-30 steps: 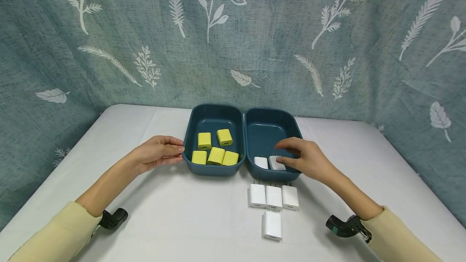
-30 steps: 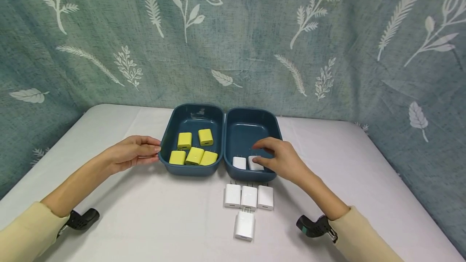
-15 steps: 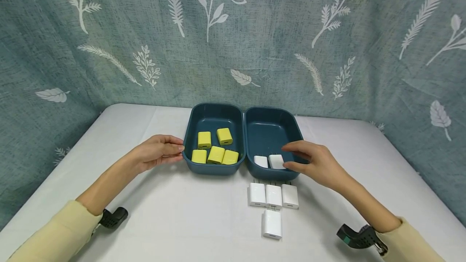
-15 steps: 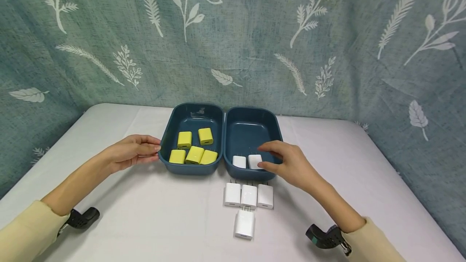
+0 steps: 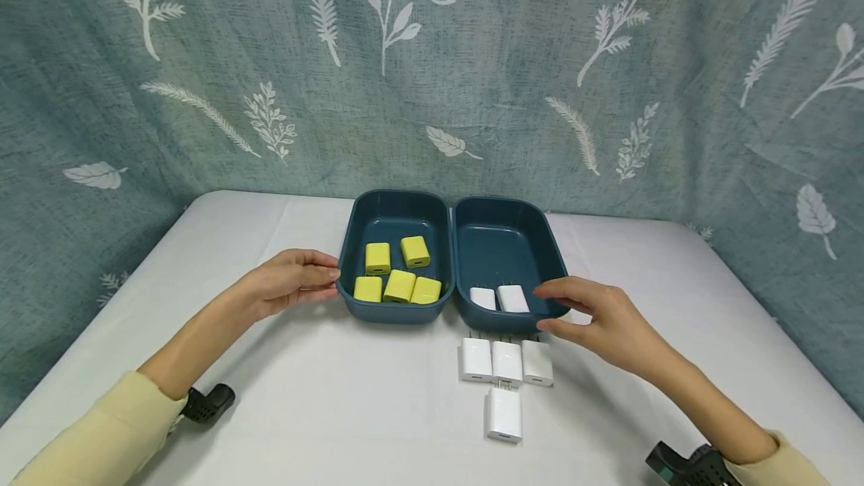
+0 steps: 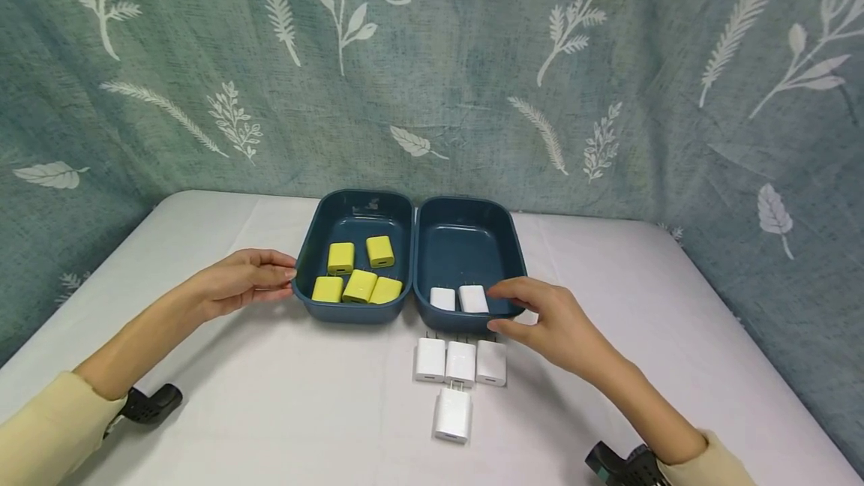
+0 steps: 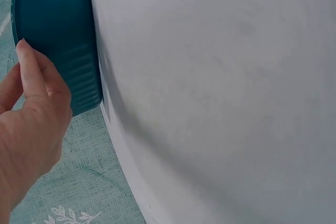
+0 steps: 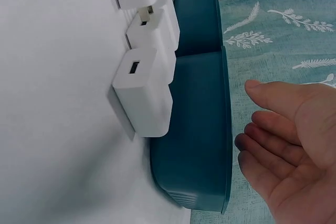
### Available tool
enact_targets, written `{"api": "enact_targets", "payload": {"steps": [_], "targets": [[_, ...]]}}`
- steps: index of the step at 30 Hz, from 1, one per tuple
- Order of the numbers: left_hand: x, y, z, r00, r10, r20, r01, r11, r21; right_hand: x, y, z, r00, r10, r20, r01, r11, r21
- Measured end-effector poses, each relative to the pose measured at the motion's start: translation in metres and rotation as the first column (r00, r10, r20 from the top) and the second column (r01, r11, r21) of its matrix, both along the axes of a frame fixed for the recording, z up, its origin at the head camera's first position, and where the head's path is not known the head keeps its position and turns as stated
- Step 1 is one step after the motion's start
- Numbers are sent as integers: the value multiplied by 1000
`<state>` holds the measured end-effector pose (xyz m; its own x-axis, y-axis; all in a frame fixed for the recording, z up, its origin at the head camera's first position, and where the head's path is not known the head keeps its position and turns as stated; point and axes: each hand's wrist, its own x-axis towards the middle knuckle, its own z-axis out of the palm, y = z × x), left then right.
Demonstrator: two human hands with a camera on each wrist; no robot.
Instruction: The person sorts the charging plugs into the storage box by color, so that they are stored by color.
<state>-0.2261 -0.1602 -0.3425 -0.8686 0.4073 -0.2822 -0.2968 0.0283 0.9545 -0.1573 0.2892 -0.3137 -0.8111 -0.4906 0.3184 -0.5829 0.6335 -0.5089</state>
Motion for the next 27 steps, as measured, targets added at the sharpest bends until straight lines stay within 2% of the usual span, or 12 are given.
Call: {"api": "enact_targets", "payload": {"steps": [9, 14, 21, 27], "targets": [[1, -2, -1, 1000, -2, 3, 2, 1000, 4, 8, 3, -7, 999, 0, -37, 1, 1000, 25], [1, -1, -1, 1000, -3, 4, 3, 1000, 12, 15, 2, -5, 999, 2, -45, -2, 1000, -16], [1, -1, 1, 1000, -3, 4, 2, 1000, 13, 26, 1, -1, 999, 37, -25, -38, 999, -32], [0, -1, -1, 1000, -11, -1, 11, 1000, 16, 31, 2, -6, 998, 55, 22, -55, 998, -17]]}}
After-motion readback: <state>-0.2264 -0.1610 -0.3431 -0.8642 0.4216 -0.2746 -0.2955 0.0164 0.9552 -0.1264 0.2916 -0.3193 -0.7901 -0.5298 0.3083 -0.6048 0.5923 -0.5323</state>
